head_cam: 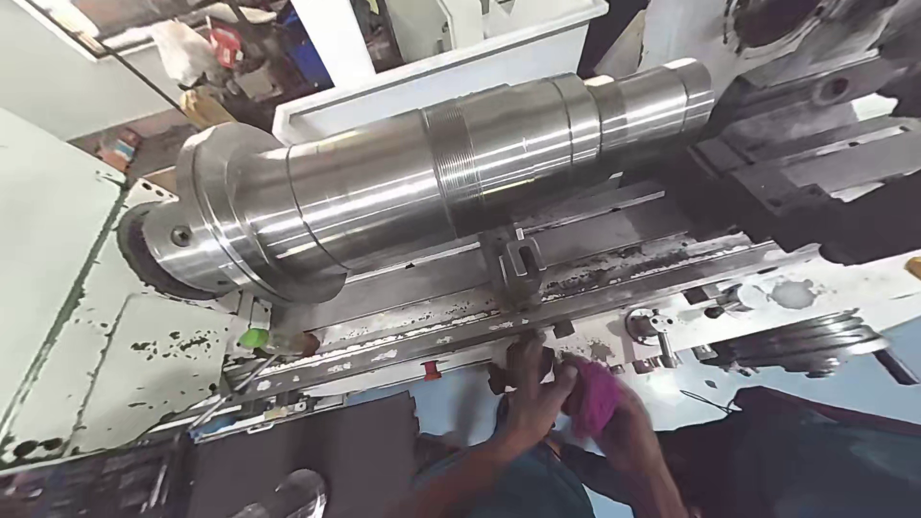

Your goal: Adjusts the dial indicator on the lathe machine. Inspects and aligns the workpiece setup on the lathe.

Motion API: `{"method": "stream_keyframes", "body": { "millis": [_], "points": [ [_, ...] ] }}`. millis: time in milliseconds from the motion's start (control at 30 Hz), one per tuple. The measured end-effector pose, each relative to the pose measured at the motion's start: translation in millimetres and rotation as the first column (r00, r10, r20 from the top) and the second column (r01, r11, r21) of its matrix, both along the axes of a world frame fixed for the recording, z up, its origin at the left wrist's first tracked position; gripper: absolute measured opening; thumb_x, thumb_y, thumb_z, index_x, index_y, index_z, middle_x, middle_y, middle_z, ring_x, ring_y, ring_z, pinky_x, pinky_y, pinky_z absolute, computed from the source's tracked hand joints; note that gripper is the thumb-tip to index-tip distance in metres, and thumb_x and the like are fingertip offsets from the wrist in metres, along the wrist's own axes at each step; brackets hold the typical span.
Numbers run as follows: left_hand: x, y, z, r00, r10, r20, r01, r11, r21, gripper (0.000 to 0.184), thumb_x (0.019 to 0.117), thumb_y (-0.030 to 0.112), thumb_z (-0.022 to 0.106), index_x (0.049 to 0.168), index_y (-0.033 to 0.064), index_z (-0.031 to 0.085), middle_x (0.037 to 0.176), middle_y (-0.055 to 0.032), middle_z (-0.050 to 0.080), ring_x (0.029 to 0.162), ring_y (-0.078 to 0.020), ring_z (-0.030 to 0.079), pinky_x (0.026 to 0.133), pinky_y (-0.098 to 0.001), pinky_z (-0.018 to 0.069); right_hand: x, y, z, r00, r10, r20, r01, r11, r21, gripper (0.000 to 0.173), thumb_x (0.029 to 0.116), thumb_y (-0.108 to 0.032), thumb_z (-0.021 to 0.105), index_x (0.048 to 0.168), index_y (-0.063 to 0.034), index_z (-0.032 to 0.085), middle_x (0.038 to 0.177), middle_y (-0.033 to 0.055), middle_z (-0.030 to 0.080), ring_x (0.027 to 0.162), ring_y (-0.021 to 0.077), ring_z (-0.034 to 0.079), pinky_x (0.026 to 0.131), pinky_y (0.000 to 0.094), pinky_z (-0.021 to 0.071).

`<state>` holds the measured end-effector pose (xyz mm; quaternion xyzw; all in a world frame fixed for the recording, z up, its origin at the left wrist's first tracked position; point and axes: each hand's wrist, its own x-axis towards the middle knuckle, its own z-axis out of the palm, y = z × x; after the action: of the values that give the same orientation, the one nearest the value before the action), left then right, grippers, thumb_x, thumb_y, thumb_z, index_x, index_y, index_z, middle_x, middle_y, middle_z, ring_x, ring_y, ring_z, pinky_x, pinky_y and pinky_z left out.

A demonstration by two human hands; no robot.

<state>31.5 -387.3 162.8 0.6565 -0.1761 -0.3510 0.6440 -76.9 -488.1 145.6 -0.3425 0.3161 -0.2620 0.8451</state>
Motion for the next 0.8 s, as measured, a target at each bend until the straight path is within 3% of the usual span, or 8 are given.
{"method": "stream_keyframes", "body": {
  "millis": [67,133,367,500,567,633,733,800],
  "points": [
    [-3,-13,23,0.948,0.012,-0.318,-0.074,0.98,-0.185,0.028,0.1037,0.012,0.056,0.128,-0.0035,0.058,0.113,-0.0079,0.07,0.103,-0.0092,0.067,0.093,-0.0292,0.0569,19,41,24,0.997,-0.041,0.068,0.035,0.995,0.089,0.02,0.1008,-0.021,0.051,0.097,-0.0178,0.07,0.086,-0.0022,0.075,0.079,0.0055,0.071,0.071,0.0258,0.0614],
    [5,-23,36,0.886,0.097,-0.453,-0.144,0.987,-0.07,0.02,0.1029,0.011,0.059,0.116,-0.0035,0.062,0.098,-0.0069,0.069,0.089,-0.0095,0.067,0.085,-0.0288,0.0575,38,60,30,0.985,-0.173,-0.012,0.172,0.983,-0.06,0.025,0.1008,-0.007,0.042,0.093,-0.0134,0.065,0.079,-0.0039,0.071,0.074,0.0047,0.069,0.067,0.0254,0.0599],
    [16,-29,35,0.845,0.285,-0.452,-0.271,0.958,0.098,0.025,0.1029,0.018,0.062,0.115,-0.0038,0.063,0.098,-0.0108,0.068,0.089,-0.0137,0.066,0.083,-0.0322,0.0564,58,72,-6,0.911,-0.408,-0.068,0.268,0.706,-0.656,0.005,0.0865,0.002,0.063,0.084,-0.0021,0.065,0.077,-0.0065,0.069,0.076,-0.0025,0.067,0.073,0.019,0.0588],
    [10,-23,26,0.856,0.369,-0.361,-0.319,0.928,0.193,0.025,0.1042,0.019,0.06,0.107,-0.0043,0.066,0.095,-0.0119,0.068,0.087,-0.0149,0.065,0.081,-0.0338,0.056,39,61,-33,0.902,-0.416,-0.11,0.005,0.268,-0.964,0.029,0.0913,-0.025,0.066,0.075,-0.0012,0.068,0.068,0.0047,0.069,0.067,0.0042,0.068,0.064,0.0231,0.0562],
    [11,-16,21,0.897,0.362,-0.255,-0.309,0.924,0.225,0.027,0.1043,0.018,0.06,0.112,-0.0062,0.066,0.103,-0.0142,0.067,0.095,-0.0156,0.063,0.089,-0.0341,0.0526,30,59,-32,0.903,-0.402,-0.155,-0.125,0.099,-0.987,0.024,0.0884,-0.02,0.063,0.077,0.0004,0.07,0.071,0.0127,0.071,0.067,0.0164,0.071,0.061,0.0316,0.0572],
    [14,-9,12,0.924,0.357,-0.137,-0.322,0.92,0.224,0.027,0.1035,0.016,0.061,0.115,-0.0078,0.065,0.103,-0.0157,0.068,0.095,-0.0154,0.064,0.09,-0.0338,0.0528,21,60,-22,0.938,-0.31,-0.156,-0.124,0.122,-0.985,0.024,0.0871,-0.016,0.067,0.098,0.0043,0.073,0.099,0.0196,0.074,0.089,0.0185,0.073,0.077,0.0272,0.059],
    [24,-5,-2,0.933,0.293,-0.21,-0.265,0.952,0.151,0.026,0.1036,0.01,0.057,0.125,-0.0049,0.063,0.109,-0.0142,0.068,0.095,-0.0125,0.065,0.087,-0.0307,0.0549,17,59,-13,0.993,-0.031,-0.116,-0.091,0.434,-0.896,0.068,0.096,-0.029,0.071,0.148,0.0071,0.047,0.154,0.0269,0.045,0.137,0.0258,0.053,0.11,0.0367,0.0509],
    [19,-5,5,0.859,0.141,-0.492,-0.138,0.989,0.042,0.03,0.11,0.012,0.041,0.133,0.0002,0.056,0.114,-0.0096,0.066,0.098,-0.0111,0.064,0.088,-0.0296,0.0543,22,56,-13,0.994,0.008,-0.111,-0.1,0.501,-0.86,0.063,0.0976,-0.041,0.068,0.145,-0.0009,0.056,0.156,0.0232,0.044,0.146,0.0284,0.043,0.118,0.0418,0.0421]
  ]
}}
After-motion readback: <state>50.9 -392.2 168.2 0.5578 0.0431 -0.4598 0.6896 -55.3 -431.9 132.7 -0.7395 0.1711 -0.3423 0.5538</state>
